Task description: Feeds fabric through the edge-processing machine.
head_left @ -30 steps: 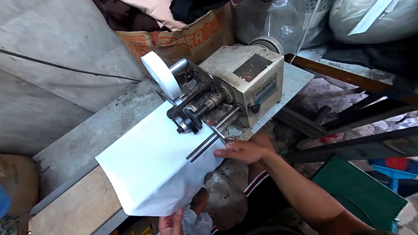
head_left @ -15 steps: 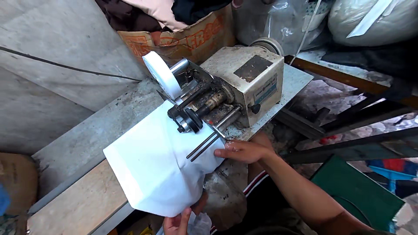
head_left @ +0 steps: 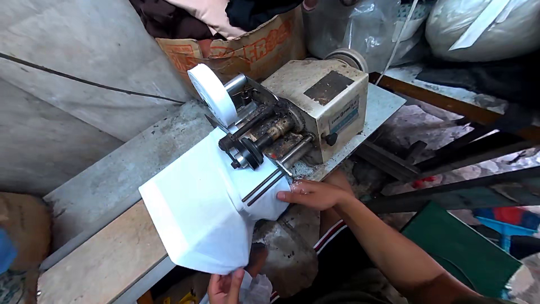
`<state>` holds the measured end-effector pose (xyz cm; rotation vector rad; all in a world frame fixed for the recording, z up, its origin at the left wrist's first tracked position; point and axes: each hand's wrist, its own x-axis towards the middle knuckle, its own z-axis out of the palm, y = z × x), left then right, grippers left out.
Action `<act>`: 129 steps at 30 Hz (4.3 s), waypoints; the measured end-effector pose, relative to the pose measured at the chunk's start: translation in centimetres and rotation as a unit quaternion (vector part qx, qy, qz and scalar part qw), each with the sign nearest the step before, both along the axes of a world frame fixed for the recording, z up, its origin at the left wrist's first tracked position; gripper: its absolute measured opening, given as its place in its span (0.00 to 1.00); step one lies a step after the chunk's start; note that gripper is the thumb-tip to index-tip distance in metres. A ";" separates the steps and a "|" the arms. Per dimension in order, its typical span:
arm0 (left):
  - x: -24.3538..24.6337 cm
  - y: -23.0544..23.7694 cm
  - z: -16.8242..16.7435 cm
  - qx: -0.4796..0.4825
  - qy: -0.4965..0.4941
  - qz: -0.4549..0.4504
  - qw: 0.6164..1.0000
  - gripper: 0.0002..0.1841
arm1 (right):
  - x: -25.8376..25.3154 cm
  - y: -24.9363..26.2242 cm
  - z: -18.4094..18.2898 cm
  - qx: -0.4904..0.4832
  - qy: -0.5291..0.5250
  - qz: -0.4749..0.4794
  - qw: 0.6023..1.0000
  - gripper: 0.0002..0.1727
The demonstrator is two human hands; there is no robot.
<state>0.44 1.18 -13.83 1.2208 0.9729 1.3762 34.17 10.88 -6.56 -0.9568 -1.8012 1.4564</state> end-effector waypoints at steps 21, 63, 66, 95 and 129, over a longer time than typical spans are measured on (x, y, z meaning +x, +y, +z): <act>0.4 0.1 0.5 -0.009 -0.037 0.018 0.999 0.20 | -0.1 -0.1 0.0 0.004 0.019 -0.002 1.000 0.22; 1.9 0.0 1.1 -0.011 -0.028 0.001 1.000 0.18 | -0.1 -0.1 0.0 -0.005 0.028 0.001 1.000 0.22; 1.8 0.0 0.8 -0.011 -0.011 0.013 1.000 0.21 | -0.1 -0.1 -0.1 -0.002 0.037 -0.001 0.999 0.21; 2.1 0.2 0.4 -0.019 -0.012 0.013 1.000 0.19 | -0.1 -0.1 -0.1 -0.001 0.029 -0.004 1.000 0.22; 2.3 0.4 0.7 -0.002 -0.014 0.027 1.000 0.18 | -0.1 -0.1 -0.2 -0.003 0.026 -0.003 1.000 0.23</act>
